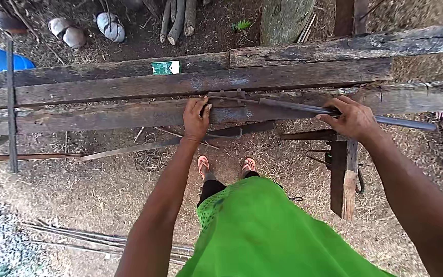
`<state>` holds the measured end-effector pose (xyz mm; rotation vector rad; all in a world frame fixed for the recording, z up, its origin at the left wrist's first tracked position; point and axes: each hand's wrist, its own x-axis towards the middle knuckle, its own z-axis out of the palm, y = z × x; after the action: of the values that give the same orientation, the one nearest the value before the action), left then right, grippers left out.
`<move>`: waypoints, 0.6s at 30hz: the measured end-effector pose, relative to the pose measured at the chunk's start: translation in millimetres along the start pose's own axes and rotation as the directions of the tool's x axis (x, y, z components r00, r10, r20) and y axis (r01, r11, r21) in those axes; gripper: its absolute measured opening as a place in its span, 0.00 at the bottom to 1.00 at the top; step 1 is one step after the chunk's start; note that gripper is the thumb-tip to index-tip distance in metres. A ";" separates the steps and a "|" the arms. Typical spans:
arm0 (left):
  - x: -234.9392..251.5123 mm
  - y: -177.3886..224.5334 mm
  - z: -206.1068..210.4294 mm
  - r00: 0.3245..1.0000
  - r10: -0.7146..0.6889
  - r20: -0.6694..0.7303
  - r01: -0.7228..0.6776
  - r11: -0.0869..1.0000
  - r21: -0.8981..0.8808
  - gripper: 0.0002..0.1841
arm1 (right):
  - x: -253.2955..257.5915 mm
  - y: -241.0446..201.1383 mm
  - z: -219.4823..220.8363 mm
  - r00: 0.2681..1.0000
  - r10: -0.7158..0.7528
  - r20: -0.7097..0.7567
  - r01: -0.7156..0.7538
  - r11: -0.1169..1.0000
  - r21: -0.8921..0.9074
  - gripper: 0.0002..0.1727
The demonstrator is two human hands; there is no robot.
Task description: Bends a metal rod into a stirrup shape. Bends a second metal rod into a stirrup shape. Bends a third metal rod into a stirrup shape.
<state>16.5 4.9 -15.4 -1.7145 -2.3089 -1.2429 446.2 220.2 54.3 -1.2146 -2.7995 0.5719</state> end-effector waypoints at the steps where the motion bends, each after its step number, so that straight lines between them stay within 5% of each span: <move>1: 0.0 0.8 -1.4 1.000 -0.009 0.007 0.009 1.000 -0.002 0.14 | -1.2 -0.3 1.0 1.000 0.004 -0.001 -0.004 1.000 -0.003 0.22; 8: 5.2 10.1 -4.4 0.991 -0.117 0.063 0.119 0.993 -0.025 0.14 | -6.8 6.2 5.6 1.000 0.005 -0.001 -0.005 1.000 -0.027 0.23; 18: 5.3 -5.3 9.0 0.998 0.057 -0.030 -0.058 0.998 -0.027 0.12 | 7.8 -12.2 5.6 0.997 -0.053 0.049 0.051 0.998 0.032 0.25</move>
<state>13.9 14.1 -22.3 -1.7466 -2.2199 -1.2875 431.2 216.4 52.4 -1.1340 -2.8424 0.6485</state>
